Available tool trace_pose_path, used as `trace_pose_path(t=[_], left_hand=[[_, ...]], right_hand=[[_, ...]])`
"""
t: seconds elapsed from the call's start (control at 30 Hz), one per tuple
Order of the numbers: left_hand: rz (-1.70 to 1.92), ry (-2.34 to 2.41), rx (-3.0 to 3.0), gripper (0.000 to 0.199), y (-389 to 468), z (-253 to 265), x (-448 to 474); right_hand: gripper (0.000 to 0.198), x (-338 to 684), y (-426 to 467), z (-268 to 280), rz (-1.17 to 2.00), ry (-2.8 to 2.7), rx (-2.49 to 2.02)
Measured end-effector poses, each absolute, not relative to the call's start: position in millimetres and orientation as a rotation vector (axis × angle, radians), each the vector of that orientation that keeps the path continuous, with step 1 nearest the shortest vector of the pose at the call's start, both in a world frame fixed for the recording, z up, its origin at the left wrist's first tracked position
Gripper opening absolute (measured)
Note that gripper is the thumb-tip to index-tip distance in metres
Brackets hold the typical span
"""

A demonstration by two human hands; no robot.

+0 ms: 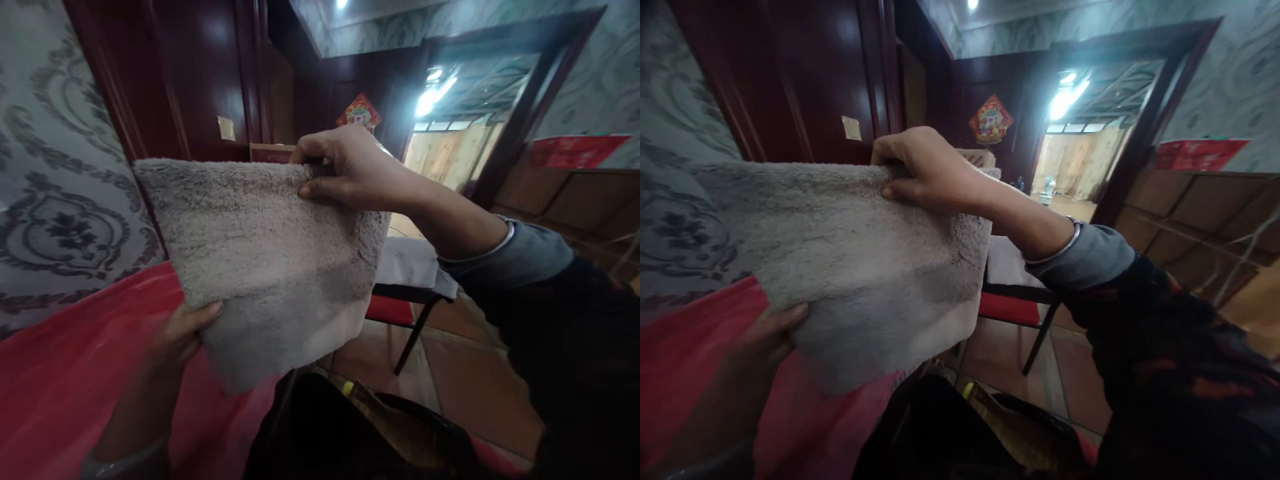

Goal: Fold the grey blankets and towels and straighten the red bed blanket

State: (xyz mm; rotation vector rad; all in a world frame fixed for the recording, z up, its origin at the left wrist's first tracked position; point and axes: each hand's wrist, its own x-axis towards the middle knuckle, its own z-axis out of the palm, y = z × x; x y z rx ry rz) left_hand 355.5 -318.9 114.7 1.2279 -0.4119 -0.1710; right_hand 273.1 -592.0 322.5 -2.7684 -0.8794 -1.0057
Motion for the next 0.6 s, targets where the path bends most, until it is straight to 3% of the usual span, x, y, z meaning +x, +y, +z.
trace_pose_path(t=[0.6], left_hand=[[-0.791,-0.538,1.094,0.022,-574.9,120.7,388.1]], right_hand=[[0.021,246.1,-820.1,322.9,-1.044,-0.357,-2.994]])
